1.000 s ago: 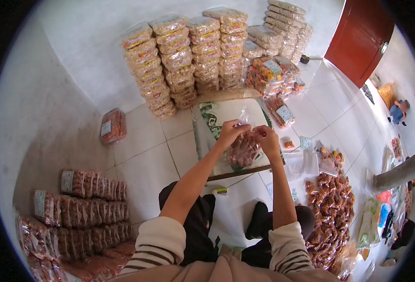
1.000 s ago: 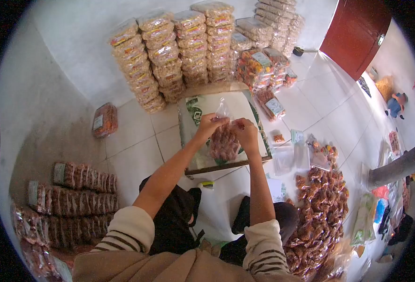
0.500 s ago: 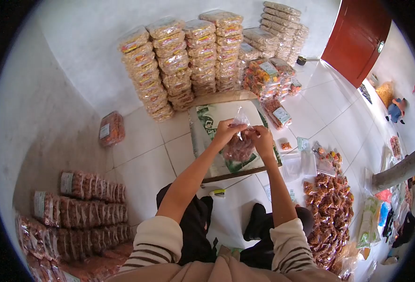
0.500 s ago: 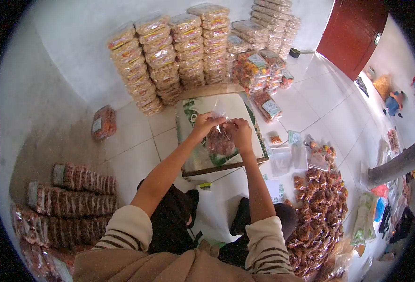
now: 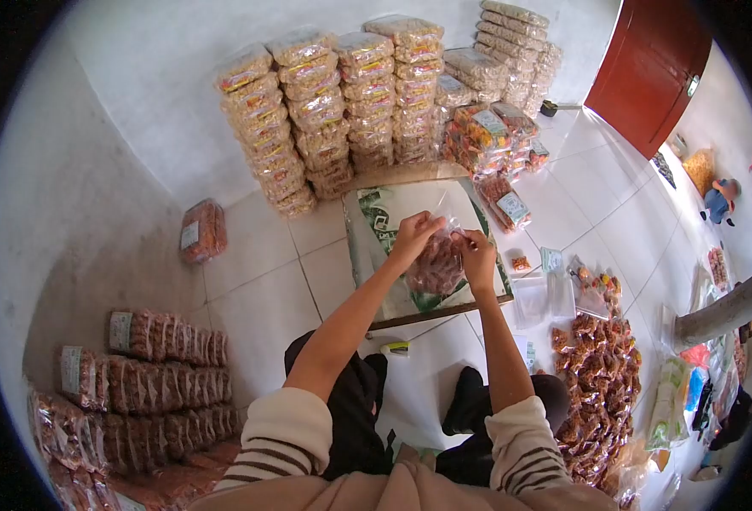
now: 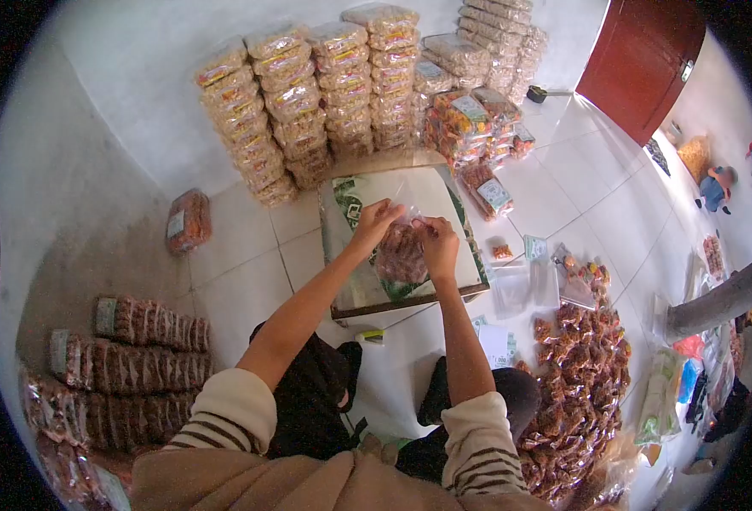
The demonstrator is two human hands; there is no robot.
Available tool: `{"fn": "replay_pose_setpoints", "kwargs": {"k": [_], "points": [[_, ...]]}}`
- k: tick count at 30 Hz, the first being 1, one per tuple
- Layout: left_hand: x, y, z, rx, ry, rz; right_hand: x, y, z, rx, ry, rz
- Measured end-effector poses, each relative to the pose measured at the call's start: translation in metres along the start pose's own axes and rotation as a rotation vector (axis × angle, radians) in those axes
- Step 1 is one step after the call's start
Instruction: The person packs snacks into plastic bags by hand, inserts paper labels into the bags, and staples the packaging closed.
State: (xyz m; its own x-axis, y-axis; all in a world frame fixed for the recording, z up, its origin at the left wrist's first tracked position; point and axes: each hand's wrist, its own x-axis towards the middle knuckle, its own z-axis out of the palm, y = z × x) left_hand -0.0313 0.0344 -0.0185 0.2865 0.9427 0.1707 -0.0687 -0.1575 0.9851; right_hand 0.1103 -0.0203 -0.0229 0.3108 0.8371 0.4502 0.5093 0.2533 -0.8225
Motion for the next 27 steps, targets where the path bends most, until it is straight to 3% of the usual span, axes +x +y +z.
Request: {"fn": "replay_pose_setpoints", "kwargs": {"k": [3, 5, 6, 8, 12, 14, 17, 27], "points": [[0.003, -0.01, 0.004, -0.161, -0.061, -0.094, 0.0, 0.006, 0.001, 0.106, -0.027, 0.092], [0.008, -0.018, 0.006, 0.039, 0.114, 0.197, 0.0, 0.005, 0.002, 0.149, -0.031, 0.133], [0.005, -0.017, 0.007, 0.041, 0.116, 0.202, 0.0, 0.005, 0.002, 0.117, -0.032, 0.105], [-0.014, -0.011, 0.011, 0.304, 0.488, 0.41, 0.001, 0.006, 0.003, 0.089, -0.029, 0.07], [-0.068, 0.0, 0.027, 0.568, 0.326, 0.528, 0.003, 0.011, 0.005, 0.189, -0.019, 0.132], [-0.077, 0.007, 0.04, 0.866, 0.136, 0.527, 0.001, 0.013, 0.008, 0.237, -0.019, 0.139], [-0.073, -0.004, 0.047, 0.983, 0.126, 0.497, 0.0, 0.01, 0.005, 0.265, -0.032, 0.1], [-0.053, 0.002, 0.058, 0.876, 0.191, 0.525, 0.002, 0.01, -0.007, 0.247, -0.136, 0.021]]}}
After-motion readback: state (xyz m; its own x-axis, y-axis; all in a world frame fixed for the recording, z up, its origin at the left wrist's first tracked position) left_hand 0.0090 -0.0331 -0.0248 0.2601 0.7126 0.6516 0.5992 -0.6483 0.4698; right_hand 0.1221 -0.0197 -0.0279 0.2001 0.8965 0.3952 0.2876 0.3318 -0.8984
